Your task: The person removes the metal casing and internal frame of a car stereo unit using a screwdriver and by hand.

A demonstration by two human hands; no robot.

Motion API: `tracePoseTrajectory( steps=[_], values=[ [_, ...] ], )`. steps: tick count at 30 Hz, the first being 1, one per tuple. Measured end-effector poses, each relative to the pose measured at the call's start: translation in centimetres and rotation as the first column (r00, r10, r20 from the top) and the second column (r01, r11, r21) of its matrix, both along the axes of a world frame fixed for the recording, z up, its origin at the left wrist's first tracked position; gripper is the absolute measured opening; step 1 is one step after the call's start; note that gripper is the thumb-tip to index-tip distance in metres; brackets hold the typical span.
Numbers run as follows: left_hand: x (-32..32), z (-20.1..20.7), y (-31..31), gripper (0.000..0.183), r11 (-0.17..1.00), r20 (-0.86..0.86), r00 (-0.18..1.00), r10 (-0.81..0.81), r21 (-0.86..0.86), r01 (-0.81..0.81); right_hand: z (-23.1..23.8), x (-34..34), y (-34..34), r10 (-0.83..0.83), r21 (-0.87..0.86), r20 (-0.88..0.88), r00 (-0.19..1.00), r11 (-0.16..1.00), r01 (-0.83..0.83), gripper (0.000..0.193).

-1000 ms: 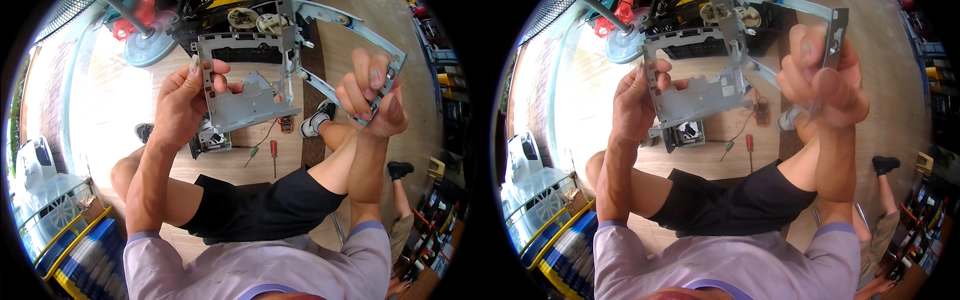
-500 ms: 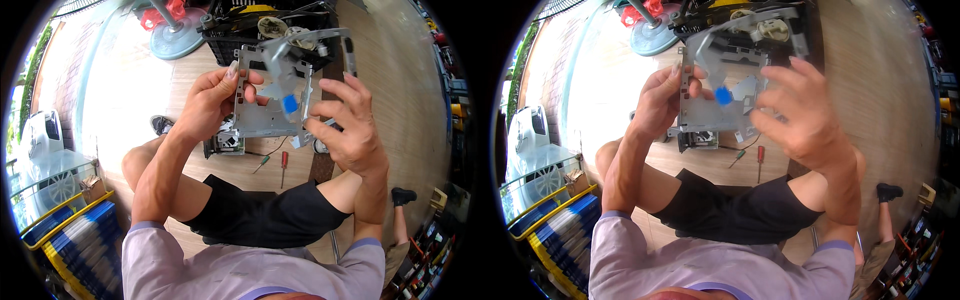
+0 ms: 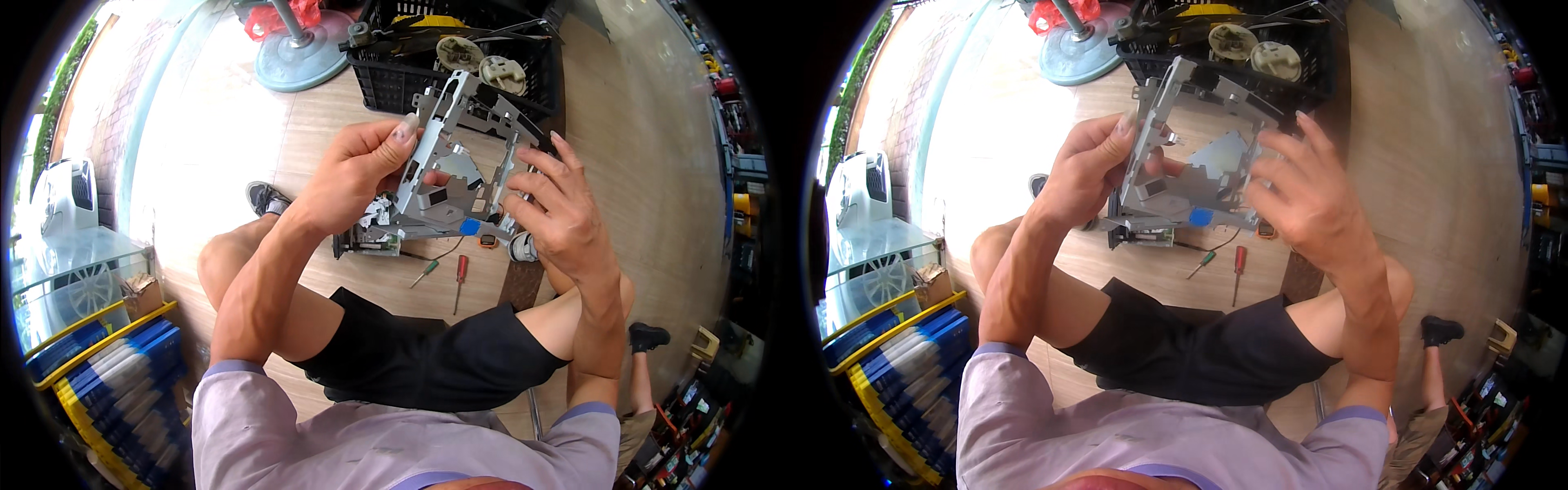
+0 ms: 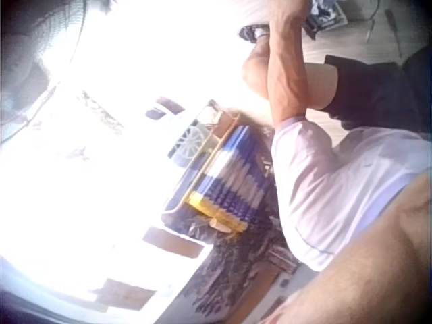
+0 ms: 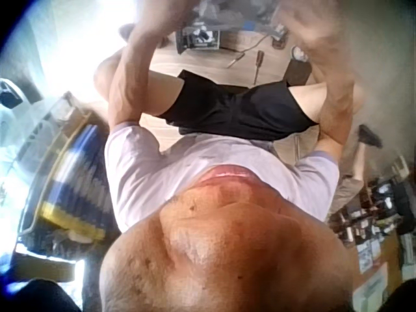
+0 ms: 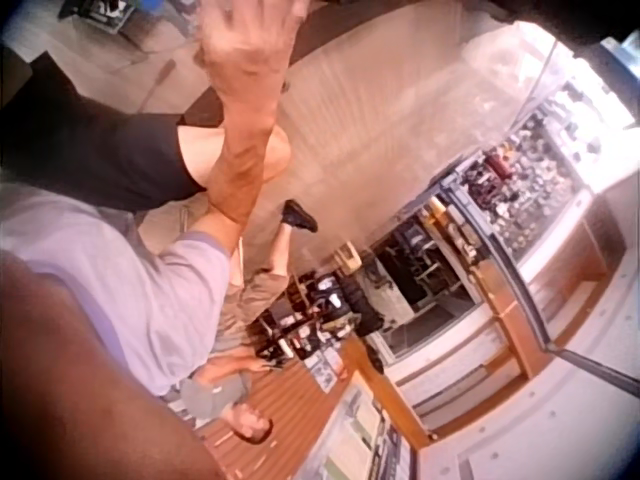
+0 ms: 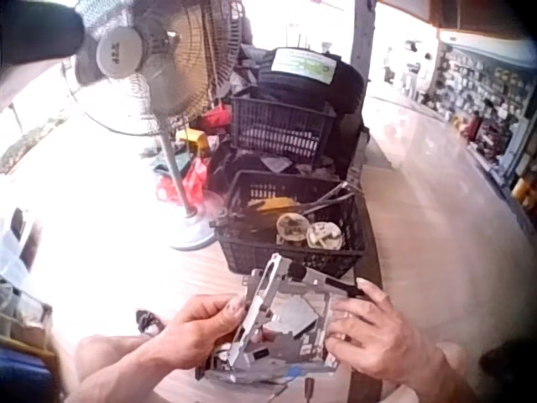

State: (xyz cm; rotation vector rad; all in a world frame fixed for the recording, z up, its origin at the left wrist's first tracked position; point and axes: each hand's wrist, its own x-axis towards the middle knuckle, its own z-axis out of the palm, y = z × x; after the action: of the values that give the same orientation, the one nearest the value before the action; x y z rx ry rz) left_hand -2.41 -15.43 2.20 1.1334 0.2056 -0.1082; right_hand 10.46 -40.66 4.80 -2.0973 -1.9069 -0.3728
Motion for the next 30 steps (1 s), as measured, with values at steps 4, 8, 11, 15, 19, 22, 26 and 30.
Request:
tracePoseTrajectory(
  steps=[4,8,11,15,19,22,26,30],
  values=[
    [0.2,0.0,0.4,0.045,0.997,0.001,1.0,-0.026,0.066,0.026,-0.7,0.0,0.4,0.014,-0.014,0.003,1.0,1.0,-0.014,0.01],
    [0.1,0.1,0.5,0.046,0.993,0.025,0.998,-0.05,0.104,0.048,-1.1,-0.1,0.6,0.037,0.008,-0.004,0.999,0.999,-0.037,0.015],
    [-0.3,0.2,0.4,0.045,0.996,0.03,0.999,-0.023,0.087,0.02,-1.1,-0.1,0.6,0.035,-0.001,-0.024,0.999,0.999,-0.035,0.014],
    [-0.6,0.6,0.2,0.044,0.992,0.025,0.999,-0.048,0.115,0.045,-1.4,0.0,0.5,0.057,0.013,-0.033,0.998,0.998,-0.056,0.015],
    [-0.8,0.1,0.1,0.044,0.983,0.063,0.996,-0.068,0.173,0.056,-2.1,-0.2,0.4,0.073,0.032,-0.049,0.996,0.997,-0.071,0.016],
    [-1.1,0.4,0.0,0.044,0.991,0.06,0.996,-0.072,0.121,0.064,-2.4,0.1,0.3,0.092,0.063,-0.041,0.995,0.994,-0.089,0.017],
    [-0.7,-0.1,0.0,0.042,0.979,0.051,0.996,-0.076,0.192,0.065,-2.6,0.3,0.4,0.089,0.037,-0.035,0.995,0.995,-0.087,0.019],
    [-0.3,0.2,-0.2,0.04,0.979,0.054,0.999,-0.011,0.203,0.0,-2.5,0.7,0.9,0.036,0.042,0.033,0.999,0.998,-0.037,0.013]
  ],
)
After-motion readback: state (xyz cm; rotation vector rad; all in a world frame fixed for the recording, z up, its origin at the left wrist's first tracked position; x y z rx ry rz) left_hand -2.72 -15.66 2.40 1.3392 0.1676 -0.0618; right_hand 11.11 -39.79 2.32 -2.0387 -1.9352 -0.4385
